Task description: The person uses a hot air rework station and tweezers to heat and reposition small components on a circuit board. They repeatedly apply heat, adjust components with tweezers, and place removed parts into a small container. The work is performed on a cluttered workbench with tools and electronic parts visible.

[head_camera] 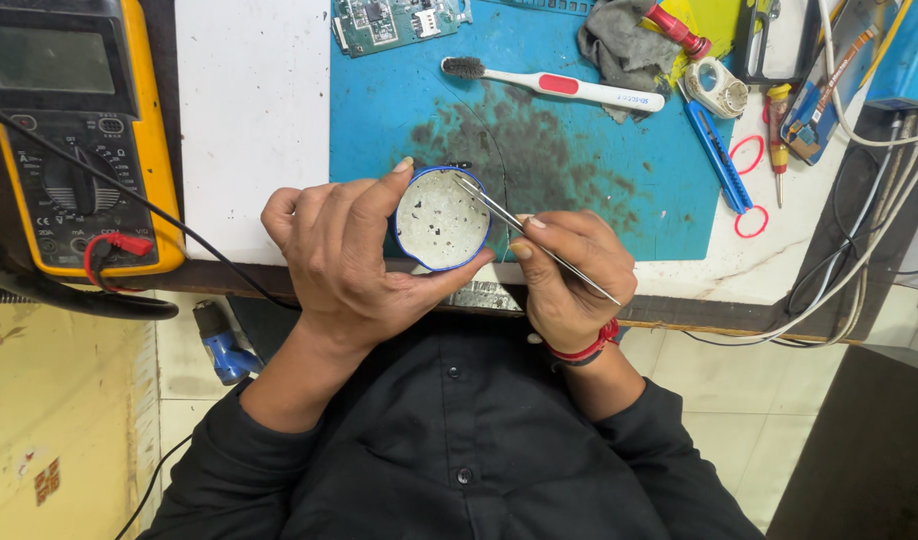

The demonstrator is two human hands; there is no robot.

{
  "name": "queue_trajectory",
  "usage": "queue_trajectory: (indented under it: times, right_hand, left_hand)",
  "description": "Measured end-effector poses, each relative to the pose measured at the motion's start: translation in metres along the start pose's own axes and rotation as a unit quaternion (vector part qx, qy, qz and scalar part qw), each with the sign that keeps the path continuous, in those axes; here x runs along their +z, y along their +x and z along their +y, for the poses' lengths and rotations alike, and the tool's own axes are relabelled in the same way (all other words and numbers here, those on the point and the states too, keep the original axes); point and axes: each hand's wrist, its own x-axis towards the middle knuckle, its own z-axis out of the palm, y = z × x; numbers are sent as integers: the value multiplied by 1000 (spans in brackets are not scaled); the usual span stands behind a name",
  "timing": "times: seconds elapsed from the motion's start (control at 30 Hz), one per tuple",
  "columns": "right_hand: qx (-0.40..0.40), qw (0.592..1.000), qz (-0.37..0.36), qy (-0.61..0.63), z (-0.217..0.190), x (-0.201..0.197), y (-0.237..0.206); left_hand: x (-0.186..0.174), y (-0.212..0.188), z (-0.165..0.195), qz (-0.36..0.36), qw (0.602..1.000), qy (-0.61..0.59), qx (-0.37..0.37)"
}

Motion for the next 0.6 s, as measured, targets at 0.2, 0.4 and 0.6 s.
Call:
queue_trajectory:
  times: [0.2,0.4,0.6]
  right_hand:
    - [-18,1000,9,1,3,-1,-1]
    - [37,996,55,61,2,-3,-6]
    - [98,994,24,31,3,-16,3]
  left_hand:
    - [1,0,-1,0,1000,0,0]
    - [-4,3,-12,0,999,51,-10]
    - [-24,11,-46,-12,989,128,-76]
